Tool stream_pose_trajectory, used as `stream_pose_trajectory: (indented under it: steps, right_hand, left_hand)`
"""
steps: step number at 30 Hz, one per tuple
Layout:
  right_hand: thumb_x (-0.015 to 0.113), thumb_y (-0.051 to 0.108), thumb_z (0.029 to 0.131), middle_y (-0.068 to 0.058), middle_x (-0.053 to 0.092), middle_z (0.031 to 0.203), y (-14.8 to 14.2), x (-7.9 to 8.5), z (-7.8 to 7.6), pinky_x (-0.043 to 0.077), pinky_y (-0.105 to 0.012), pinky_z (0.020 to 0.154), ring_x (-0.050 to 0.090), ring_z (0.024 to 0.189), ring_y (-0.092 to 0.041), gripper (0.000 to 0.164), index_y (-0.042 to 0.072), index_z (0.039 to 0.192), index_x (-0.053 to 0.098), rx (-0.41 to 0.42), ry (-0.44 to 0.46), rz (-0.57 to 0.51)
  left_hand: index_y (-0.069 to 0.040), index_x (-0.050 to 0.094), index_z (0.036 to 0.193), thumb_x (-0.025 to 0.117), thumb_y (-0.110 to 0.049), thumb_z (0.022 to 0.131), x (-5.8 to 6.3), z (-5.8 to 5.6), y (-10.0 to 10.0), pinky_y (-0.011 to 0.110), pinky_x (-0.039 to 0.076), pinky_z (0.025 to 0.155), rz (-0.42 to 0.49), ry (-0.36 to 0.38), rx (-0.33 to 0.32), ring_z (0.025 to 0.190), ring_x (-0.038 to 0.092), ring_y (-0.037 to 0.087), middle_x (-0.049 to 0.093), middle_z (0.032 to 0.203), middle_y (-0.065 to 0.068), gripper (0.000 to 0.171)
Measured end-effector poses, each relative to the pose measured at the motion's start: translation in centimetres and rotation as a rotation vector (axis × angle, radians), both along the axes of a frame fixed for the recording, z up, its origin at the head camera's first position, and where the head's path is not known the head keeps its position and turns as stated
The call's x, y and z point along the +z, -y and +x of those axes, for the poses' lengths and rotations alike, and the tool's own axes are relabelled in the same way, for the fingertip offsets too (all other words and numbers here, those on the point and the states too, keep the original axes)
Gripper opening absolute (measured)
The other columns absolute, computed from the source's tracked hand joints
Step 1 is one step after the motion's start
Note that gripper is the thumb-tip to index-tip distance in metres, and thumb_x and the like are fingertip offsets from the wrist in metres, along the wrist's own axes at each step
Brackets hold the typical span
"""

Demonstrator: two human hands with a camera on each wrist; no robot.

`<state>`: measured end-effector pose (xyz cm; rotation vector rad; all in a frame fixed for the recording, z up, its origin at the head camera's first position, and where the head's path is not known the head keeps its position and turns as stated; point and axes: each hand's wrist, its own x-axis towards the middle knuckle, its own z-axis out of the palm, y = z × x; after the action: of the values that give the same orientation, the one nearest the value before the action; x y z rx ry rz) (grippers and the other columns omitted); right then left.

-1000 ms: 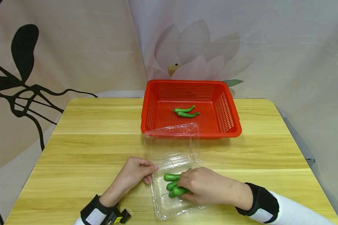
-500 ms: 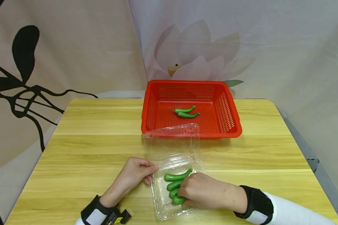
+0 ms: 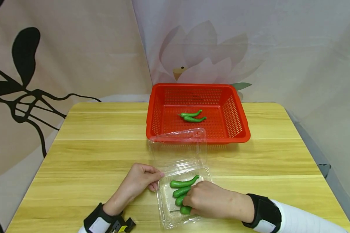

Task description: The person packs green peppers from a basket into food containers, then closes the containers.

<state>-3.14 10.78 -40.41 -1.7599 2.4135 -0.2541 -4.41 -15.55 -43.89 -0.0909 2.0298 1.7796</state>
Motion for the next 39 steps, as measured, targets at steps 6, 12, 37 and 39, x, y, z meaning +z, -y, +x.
stream_pose_trajectory:
  steps: [6, 12, 37, 39]
  right_hand:
    - [0.084, 0.029, 0.091, 0.018, 0.067, 0.078, 0.0, 0.1, 0.0, 0.052, -0.018, 0.063, 0.063, 0.072, 0.002, 0.017, 0.025, 0.081, 0.071, 0.004, -0.011, -0.002]
    - [0.084, 0.029, 0.092, 0.017, 0.072, 0.089, -0.3, 0.7, -0.2, 0.056, -0.018, 0.074, 0.068, 0.083, 0.0, 0.011, 0.022, 0.092, 0.075, 0.008, -0.032, -0.087]
    - [0.082, 0.013, 0.091, 0.001, 0.074, 0.11, -1.5, 7.4, -5.1, 0.06, -0.031, 0.092, 0.07, 0.104, -0.014, 0.02, 0.009, 0.109, 0.074, -0.113, -0.081, -0.503]
    - [0.081, 0.014, 0.092, 0.0, 0.074, 0.11, -1.7, 7.7, -5.7, 0.061, -0.033, 0.09, 0.07, 0.104, -0.016, 0.018, 0.008, 0.109, 0.074, -0.134, -0.085, -0.522]
  left_hand:
    - [0.011, 0.076, 0.099, 0.077, -0.012, 0.097, -0.1, 0.0, 0.0, 0.027, 0.06, 0.054, -0.002, 0.002, 0.004, 0.056, 0.064, 0.014, 0.07, 0.071, 0.008, 0.023]
    - [0.011, 0.076, 0.099, 0.077, -0.012, 0.097, -0.1, 0.1, 0.0, 0.027, 0.06, 0.055, -0.003, 0.003, 0.005, 0.057, 0.065, 0.014, 0.07, 0.072, 0.007, 0.023]
    - [0.011, 0.076, 0.099, 0.077, -0.011, 0.096, 0.0, 0.1, 0.0, 0.029, 0.06, 0.055, -0.007, -0.015, 0.005, 0.057, 0.065, 0.015, 0.07, 0.072, 0.01, 0.021]
    - [0.011, 0.076, 0.099, 0.077, -0.01, 0.096, 0.1, 0.2, 0.0, 0.029, 0.061, 0.055, -0.003, -0.014, 0.005, 0.057, 0.065, 0.015, 0.07, 0.073, 0.01, 0.021]
